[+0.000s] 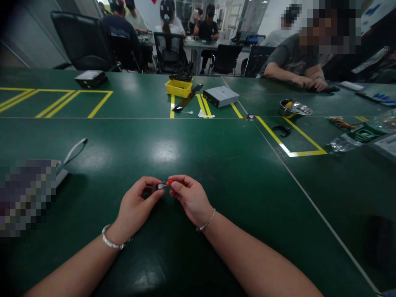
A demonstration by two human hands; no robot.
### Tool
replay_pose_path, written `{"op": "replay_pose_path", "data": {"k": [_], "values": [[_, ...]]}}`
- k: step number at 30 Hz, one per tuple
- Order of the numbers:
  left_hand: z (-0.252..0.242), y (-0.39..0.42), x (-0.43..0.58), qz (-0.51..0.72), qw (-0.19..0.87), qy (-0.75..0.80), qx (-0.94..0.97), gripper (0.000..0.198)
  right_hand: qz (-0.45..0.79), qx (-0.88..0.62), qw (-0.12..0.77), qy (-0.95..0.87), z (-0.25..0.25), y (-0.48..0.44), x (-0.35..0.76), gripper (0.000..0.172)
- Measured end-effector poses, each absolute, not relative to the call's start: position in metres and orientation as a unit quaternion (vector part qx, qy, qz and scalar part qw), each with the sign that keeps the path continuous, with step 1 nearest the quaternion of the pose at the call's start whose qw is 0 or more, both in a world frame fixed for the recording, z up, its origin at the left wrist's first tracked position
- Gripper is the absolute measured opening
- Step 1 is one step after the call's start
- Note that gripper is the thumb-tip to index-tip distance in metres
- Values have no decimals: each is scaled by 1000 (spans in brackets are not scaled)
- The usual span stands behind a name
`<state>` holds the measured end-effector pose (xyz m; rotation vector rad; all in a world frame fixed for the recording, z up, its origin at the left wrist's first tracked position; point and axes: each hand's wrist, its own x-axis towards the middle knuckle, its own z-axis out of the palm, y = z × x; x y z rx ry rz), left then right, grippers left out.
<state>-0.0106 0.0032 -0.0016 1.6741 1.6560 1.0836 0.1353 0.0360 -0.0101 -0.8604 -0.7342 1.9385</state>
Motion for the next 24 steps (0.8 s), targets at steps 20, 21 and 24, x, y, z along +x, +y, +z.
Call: {"op": "replay_pose_path", "data": {"k": [20, 21, 24], "values": [[1, 3, -9, 413, 308, 614, 598, 11, 774, -353, 437, -293, -5, 33, 135, 13], [1, 3, -9, 414, 320, 613, 593, 12, 776, -350, 437, -291, -5, 33, 135, 12], [1, 3, -10, 406, 340, 607, 593, 18, 782, -346, 432, -286, -6, 34, 134, 10]]}}
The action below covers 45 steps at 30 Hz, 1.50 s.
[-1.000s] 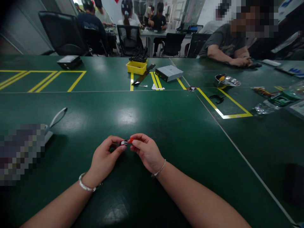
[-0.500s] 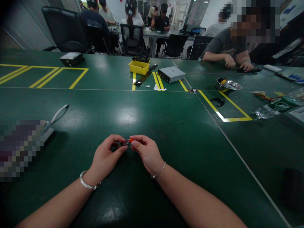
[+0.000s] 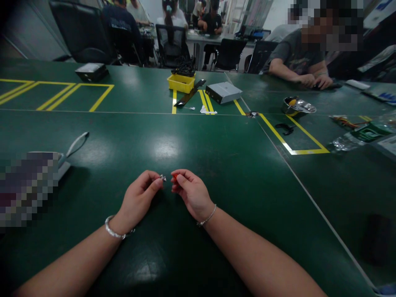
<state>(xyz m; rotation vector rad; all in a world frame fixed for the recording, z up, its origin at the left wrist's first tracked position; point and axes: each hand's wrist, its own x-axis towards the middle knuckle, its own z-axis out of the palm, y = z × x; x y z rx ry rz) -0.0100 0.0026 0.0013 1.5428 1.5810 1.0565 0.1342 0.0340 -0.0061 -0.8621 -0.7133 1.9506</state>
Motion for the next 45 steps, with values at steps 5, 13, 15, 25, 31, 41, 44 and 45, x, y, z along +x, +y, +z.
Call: {"op": "replay_pose_path", "data": {"k": [5, 13, 15, 25, 31, 41, 44, 45], "values": [[4, 2, -11, 390, 339, 603, 608, 30, 781, -342, 426, -302, -6, 35, 134, 17], [0, 2, -10, 407, 371, 577, 603, 21, 779, -350, 420, -306, -6, 34, 134, 14], [0, 2, -9, 409, 370, 579, 600, 18, 778, -350, 423, -305, -6, 34, 134, 14], [-1, 2, -8, 399, 308, 599, 622, 9, 764, -353, 449, -300, -7, 34, 133, 12], [-3, 2, -9, 426, 274, 581, 637, 10, 754, -361, 457, -303, -7, 32, 131, 15], [-2, 0, -11, 423, 196, 580, 668, 7, 710, -412, 463, -334, -6, 25, 126, 19], [-3, -1, -10, 428, 187, 582, 666, 6, 704, -413, 464, -344, -7, 23, 126, 21], [-3, -1, -10, 430, 184, 584, 664, 6, 702, -415, 463, -348, -8, 22, 126, 22]]}}
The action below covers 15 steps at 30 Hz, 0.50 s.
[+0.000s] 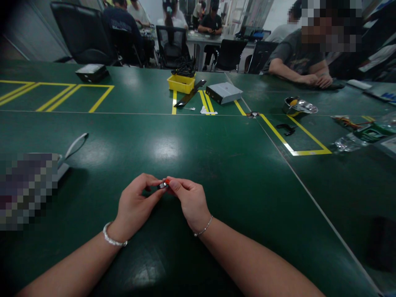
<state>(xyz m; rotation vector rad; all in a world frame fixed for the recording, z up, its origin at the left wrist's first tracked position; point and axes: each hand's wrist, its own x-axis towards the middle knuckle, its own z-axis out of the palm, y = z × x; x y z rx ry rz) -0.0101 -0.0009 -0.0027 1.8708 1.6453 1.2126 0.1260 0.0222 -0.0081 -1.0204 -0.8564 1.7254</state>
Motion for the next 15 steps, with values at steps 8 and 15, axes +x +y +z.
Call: {"op": "replay_pose_path", "data": {"k": [8, 15], "values": [[-2, 0, -9, 417, 189, 612, 645, 4, 656, -450, 450, -406, -12, 18, 125, 29], [-4, 1, -9, 405, 190, 626, 639, 6, 660, -463, 449, -386, -9, 16, 123, 29]]}}
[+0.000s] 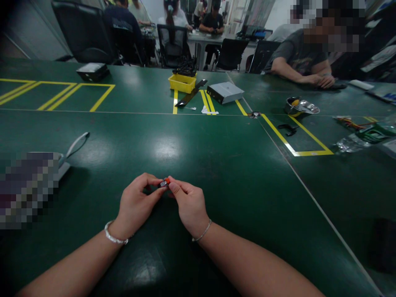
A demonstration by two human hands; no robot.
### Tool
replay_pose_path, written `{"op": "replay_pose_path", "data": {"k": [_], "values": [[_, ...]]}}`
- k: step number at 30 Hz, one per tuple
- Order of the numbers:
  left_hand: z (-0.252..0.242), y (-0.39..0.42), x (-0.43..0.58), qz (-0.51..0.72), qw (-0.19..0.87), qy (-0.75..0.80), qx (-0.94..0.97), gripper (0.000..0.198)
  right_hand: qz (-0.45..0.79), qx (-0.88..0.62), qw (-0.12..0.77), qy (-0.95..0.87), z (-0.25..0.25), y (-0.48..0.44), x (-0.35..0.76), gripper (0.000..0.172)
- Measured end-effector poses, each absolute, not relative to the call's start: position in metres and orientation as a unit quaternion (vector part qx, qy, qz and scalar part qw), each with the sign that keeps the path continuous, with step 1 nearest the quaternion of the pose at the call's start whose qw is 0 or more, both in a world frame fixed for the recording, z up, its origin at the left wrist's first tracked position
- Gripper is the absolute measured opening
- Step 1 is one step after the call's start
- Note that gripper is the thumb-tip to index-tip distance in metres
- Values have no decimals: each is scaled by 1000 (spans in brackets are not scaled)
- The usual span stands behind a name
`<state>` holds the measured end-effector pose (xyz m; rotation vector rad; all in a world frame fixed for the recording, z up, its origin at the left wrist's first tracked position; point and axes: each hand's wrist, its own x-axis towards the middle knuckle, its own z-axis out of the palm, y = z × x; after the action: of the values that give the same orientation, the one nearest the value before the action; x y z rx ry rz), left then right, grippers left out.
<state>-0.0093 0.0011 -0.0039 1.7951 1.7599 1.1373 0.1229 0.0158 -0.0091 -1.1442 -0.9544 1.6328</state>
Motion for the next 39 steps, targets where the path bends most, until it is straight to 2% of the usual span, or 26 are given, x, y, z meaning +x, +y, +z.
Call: {"op": "replay_pose_path", "data": {"k": [8, 15, 21, 25, 29, 33, 39], "values": [[0, 2, -9, 414, 172, 628, 637, 5, 719, -415, 461, -314, -9, 9, 118, 30], [-5, 4, -9, 384, 186, 623, 656, 6, 665, -454, 437, -401, -12, 22, 124, 23], [-6, 9, -13, 314, 256, 573, 712, 10, 536, -522, 416, -517, -5, 30, 130, 16], [-4, 11, -17, 270, 248, 530, 765, 21, 403, -561, 449, -567, -4, 64, 162, 23], [-5, 12, -18, 251, 222, 493, 803, 20, 218, -654, 459, -560, -4, 107, 234, 29], [-8, 11, -19, 208, 183, 491, 826, 21, 53, -766, 387, -511, -3, 120, 319, 24], [-9, 5, -25, 124, 124, 473, 864, 42, 41, -866, 243, -435, -12, 114, 388, 18]]}}
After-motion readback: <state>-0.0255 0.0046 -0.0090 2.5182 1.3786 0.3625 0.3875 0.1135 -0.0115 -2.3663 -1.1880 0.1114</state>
